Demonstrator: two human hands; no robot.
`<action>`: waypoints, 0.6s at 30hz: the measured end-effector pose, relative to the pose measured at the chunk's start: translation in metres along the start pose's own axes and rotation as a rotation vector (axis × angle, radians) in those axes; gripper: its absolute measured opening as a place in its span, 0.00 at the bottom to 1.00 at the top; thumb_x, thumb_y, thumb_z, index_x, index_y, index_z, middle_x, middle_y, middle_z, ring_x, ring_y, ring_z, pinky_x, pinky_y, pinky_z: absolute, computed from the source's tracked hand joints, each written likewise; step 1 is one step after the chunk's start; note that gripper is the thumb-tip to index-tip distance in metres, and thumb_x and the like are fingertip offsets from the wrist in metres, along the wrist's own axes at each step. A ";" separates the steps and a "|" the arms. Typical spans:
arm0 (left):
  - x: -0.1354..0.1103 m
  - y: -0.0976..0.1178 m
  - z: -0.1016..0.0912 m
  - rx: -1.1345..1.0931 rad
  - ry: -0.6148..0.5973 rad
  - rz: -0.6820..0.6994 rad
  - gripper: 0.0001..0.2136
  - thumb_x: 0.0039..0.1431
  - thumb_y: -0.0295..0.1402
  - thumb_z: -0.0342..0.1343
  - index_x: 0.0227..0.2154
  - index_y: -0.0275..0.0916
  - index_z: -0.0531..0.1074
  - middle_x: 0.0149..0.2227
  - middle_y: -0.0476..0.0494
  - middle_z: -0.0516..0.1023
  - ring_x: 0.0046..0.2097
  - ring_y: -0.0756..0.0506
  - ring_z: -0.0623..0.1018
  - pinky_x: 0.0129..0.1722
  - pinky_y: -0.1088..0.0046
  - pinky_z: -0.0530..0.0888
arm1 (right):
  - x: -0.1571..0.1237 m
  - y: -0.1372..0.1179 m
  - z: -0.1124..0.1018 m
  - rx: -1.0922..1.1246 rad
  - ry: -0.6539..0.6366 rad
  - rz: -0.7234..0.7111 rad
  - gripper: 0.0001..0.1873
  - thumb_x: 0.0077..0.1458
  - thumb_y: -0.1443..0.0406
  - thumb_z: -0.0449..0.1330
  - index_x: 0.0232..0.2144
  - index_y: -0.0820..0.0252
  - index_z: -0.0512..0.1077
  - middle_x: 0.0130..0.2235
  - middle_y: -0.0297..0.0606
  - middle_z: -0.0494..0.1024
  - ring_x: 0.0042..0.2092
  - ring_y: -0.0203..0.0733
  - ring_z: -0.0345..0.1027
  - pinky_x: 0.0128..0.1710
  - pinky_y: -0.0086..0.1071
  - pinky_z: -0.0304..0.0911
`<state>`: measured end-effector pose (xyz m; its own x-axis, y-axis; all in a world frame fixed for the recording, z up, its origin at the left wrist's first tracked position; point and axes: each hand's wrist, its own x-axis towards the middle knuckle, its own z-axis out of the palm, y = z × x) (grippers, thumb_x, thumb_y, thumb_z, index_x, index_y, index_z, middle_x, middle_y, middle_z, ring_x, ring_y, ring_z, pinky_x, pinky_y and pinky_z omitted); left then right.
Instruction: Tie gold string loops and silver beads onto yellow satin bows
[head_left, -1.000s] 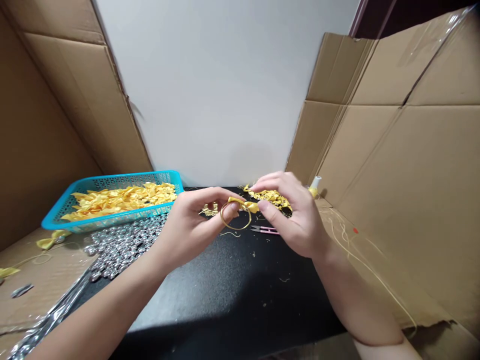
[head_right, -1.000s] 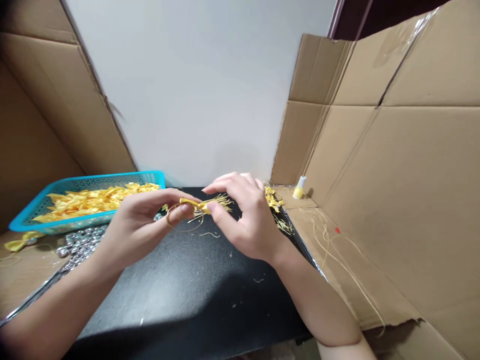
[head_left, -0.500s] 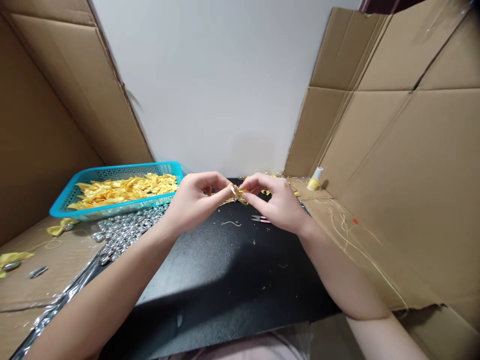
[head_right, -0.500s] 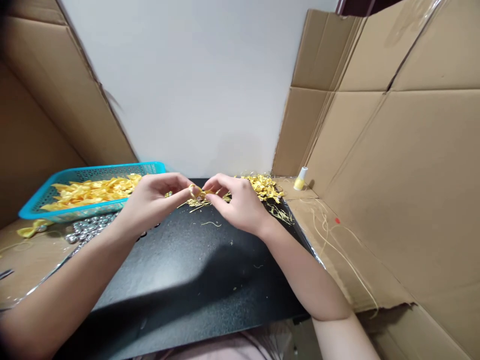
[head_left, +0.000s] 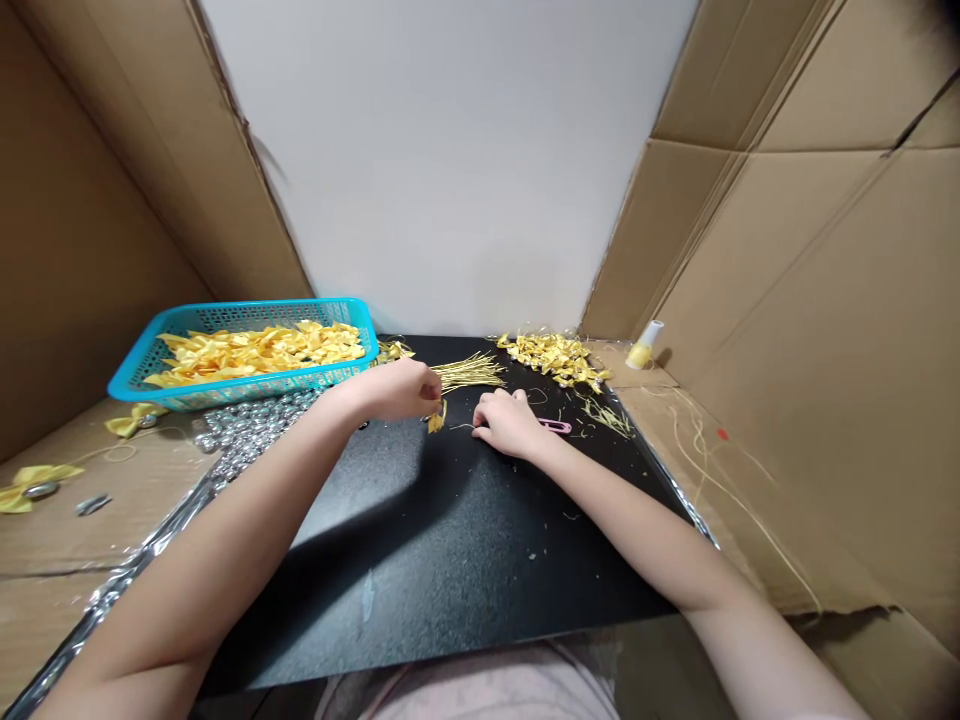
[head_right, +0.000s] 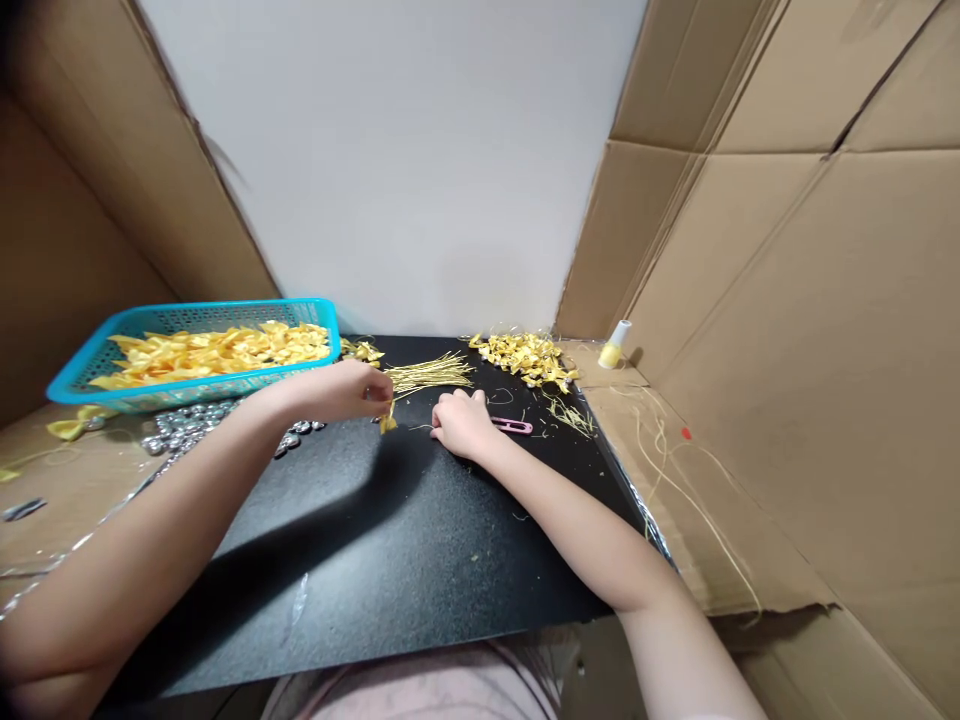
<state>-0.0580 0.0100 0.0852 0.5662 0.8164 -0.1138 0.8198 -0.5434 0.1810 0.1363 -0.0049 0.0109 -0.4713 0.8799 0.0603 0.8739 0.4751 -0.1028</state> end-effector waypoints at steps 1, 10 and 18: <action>-0.001 0.001 -0.001 -0.002 -0.002 0.002 0.08 0.48 0.34 0.50 0.23 0.39 0.72 0.24 0.48 0.75 0.26 0.49 0.70 0.26 0.75 0.61 | 0.000 -0.002 0.003 -0.013 -0.004 0.004 0.07 0.58 0.64 0.58 0.31 0.60 0.76 0.42 0.41 0.77 0.48 0.47 0.65 0.45 0.41 0.54; -0.008 0.000 -0.011 -0.072 -0.031 0.048 0.09 0.50 0.36 0.50 0.23 0.38 0.71 0.22 0.49 0.72 0.25 0.50 0.68 0.24 0.76 0.60 | 0.004 0.016 -0.015 -0.103 -0.022 0.126 0.13 0.60 0.70 0.51 0.39 0.65 0.75 0.49 0.52 0.72 0.52 0.52 0.62 0.49 0.45 0.55; -0.011 0.004 -0.016 -0.208 -0.024 0.089 0.14 0.53 0.43 0.49 0.27 0.37 0.73 0.24 0.49 0.72 0.26 0.49 0.68 0.25 0.75 0.61 | -0.039 0.125 -0.105 0.010 -0.128 0.502 0.07 0.51 0.72 0.58 0.29 0.64 0.76 0.33 0.42 0.80 0.35 0.40 0.73 0.36 0.30 0.65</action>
<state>-0.0619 0.0017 0.1024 0.6395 0.7607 -0.1111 0.7325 -0.5590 0.3885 0.2760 0.0198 0.1005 -0.0055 0.9927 -0.1207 0.9953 -0.0063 -0.0970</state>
